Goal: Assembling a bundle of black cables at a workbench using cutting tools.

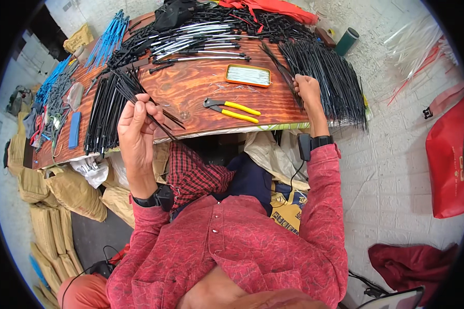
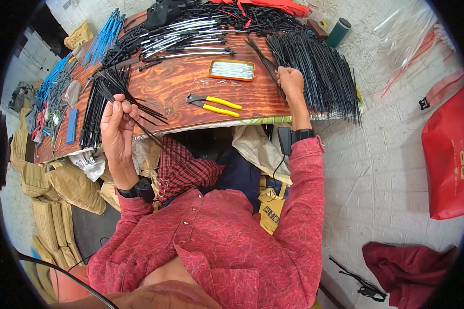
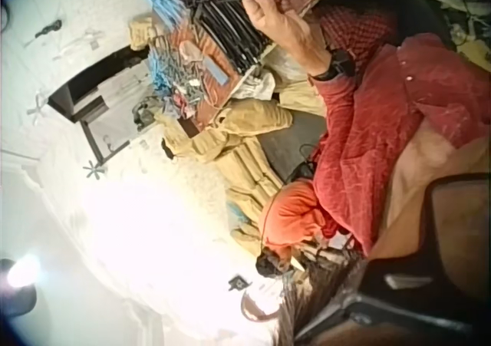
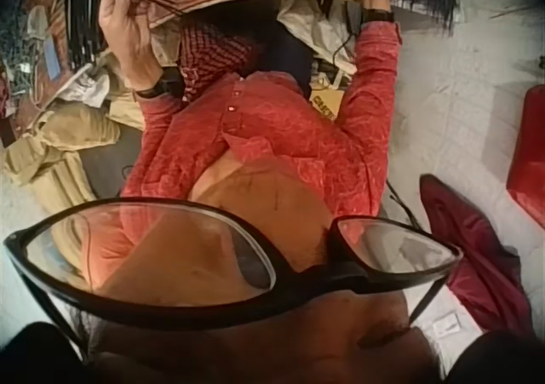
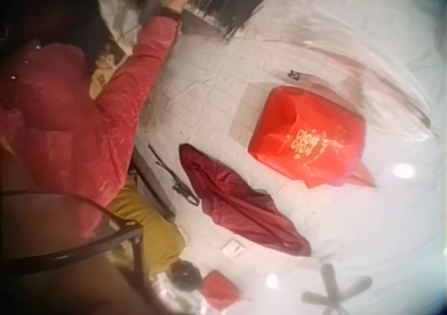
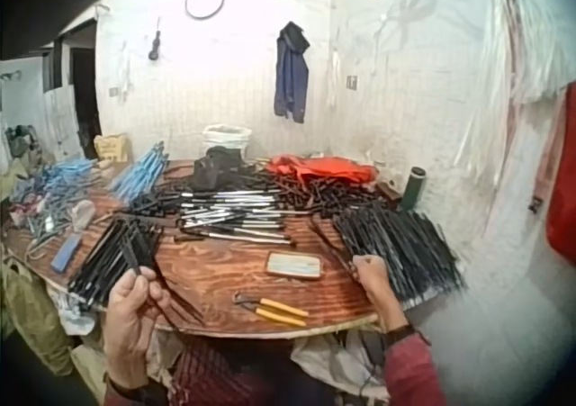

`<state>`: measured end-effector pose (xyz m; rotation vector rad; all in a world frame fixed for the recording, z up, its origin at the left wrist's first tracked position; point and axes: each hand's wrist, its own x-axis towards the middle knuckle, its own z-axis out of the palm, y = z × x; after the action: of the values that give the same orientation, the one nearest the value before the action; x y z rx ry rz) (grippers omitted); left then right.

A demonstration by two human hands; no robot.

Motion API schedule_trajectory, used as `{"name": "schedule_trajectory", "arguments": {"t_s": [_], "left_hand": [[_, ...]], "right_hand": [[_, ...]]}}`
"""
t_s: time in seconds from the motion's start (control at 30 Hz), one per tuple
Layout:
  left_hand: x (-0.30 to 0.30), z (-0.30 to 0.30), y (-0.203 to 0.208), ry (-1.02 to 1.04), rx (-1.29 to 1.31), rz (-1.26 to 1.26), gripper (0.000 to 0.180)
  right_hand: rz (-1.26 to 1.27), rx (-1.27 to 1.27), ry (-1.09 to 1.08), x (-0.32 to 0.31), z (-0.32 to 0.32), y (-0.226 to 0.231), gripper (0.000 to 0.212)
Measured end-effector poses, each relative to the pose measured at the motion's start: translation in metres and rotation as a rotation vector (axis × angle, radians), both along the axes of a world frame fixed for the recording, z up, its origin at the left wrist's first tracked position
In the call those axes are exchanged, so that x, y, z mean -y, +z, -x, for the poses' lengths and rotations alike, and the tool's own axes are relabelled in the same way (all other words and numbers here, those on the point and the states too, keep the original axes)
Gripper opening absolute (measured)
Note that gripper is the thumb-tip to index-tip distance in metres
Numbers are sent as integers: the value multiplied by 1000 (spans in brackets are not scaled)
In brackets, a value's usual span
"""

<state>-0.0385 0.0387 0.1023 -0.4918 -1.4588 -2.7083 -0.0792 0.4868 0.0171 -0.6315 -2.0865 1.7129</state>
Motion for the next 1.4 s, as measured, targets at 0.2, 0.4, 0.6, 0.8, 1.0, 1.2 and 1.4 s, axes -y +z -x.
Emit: {"name": "schedule_trajectory", "arguments": {"t_s": [0.2, 0.4, 0.6, 0.8, 1.0, 1.2, 1.4], "left_hand": [[-2, 3, -3, -50, 2, -61, 21], [2, 4, -4, -43, 2, -55, 19], [5, 4, -3, -23, 24, -28, 19], [-6, 5, -4, -57, -4, -26, 19], [-5, 0, -2, -96, 0, -30, 20], [0, -2, -4, -92, -5, -50, 20], [-4, 0, -3, -82, -13, -39, 21]], "right_hand": [[184, 10, -62, -11, -5, -8, 25], [-1031, 166, -112, 23, -14, -12, 29], [-1117, 72, -391, -5, -41, -12, 21], [-1180, 185, -310, -24, -64, -14, 23], [-1179, 269, -324, -31, -55, -13, 23], [-1036, 350, -262, -31, -54, 0, 27], [-895, -24, -194, -18, -72, 44, 26]]}}
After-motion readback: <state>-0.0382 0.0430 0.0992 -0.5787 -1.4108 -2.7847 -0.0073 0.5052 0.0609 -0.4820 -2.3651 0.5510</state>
